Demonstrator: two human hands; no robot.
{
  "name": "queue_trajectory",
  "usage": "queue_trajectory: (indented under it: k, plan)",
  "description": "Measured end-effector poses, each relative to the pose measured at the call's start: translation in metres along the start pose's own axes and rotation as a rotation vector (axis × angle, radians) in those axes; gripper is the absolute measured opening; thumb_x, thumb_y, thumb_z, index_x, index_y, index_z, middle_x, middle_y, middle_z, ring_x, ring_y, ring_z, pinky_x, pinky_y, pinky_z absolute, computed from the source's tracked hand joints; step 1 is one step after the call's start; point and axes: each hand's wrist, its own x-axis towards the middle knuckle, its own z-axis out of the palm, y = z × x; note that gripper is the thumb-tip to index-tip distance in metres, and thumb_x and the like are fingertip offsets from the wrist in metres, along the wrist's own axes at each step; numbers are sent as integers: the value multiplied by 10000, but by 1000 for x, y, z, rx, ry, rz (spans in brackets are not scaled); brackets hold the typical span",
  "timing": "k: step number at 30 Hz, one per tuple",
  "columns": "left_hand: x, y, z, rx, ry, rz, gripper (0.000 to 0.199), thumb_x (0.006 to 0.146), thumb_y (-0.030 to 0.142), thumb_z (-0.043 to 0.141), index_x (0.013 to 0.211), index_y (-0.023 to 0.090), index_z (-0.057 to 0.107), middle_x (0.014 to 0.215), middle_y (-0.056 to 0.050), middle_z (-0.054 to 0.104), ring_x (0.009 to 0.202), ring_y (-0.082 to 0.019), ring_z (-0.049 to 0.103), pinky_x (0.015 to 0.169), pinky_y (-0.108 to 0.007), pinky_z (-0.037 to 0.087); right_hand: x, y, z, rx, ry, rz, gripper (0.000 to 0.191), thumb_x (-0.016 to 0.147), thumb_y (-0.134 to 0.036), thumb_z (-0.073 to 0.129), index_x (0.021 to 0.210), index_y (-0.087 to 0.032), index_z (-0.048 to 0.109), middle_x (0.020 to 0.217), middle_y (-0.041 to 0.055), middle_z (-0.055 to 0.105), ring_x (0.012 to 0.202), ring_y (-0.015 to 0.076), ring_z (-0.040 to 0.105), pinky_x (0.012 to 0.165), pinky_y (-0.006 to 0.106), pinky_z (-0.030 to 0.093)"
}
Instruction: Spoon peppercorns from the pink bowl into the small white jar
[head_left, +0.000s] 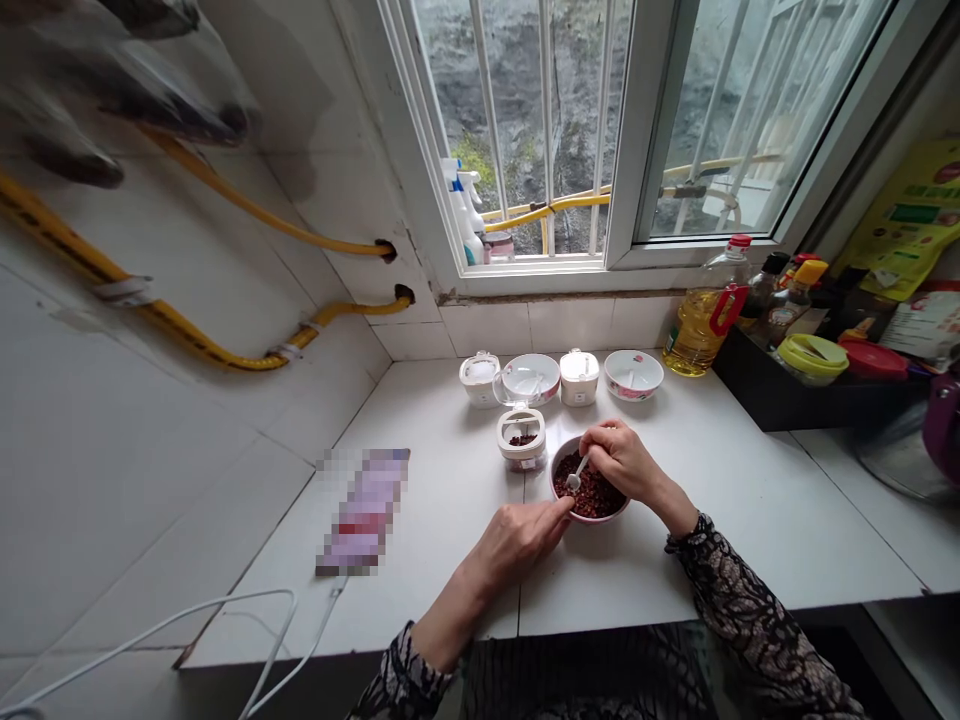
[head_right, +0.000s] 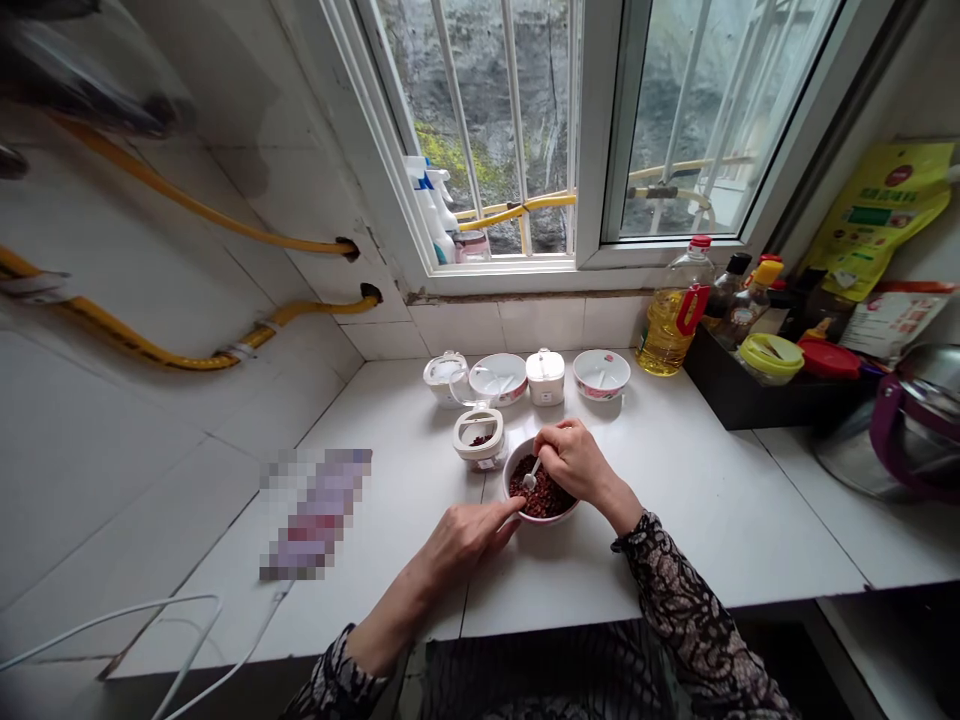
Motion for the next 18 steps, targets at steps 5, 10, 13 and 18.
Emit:
queue_trajectory:
  k: [5, 10, 13, 18]
  plan:
    - [-2, -1, 1, 6, -9, -5, 211, 1017, 177, 397, 1134, 127, 565, 673, -11, 656, 532, -108, 631, 492, -170, 482, 1, 4, 1, 204, 27, 158, 219, 742, -123, 436, 642, -221, 604, 462, -47, 572, 474, 139, 541, 688, 288, 469]
    - [-2, -1, 1, -7, -6, -7, 210, 1019, 178, 398, 1150, 117, 551, 679, -15, 660, 536, -117, 637, 488, -178, 487, 2, 5, 1, 232, 57, 205, 212, 741, -120, 440, 653, -216, 608, 468, -43, 593, 477, 143, 563, 653, 275, 473]
    - [0, 0, 0, -3, 1, -3, 213, 1027, 182, 380, 1132, 121, 555, 665, -10, 654, 517, -113, 626, 479, -180, 479, 2, 3, 5, 114, 57, 122, 217, 752, -114, 456, 645, -220, 613, 482, -34, 621, 552, 161, 595, 858, 336, 457]
    - [0, 1, 0, -5, -2, -6, 209, 1026, 180, 386, 1129, 116, 557, 667, -9, 654, 522, -109, 626, 468, -181, 464, 2, 5, 8, 229, 29, 189, 205, 739, -136, 437, 660, -215, 608, 487, -31, 630, 505, 151, 591, 759, 308, 488]
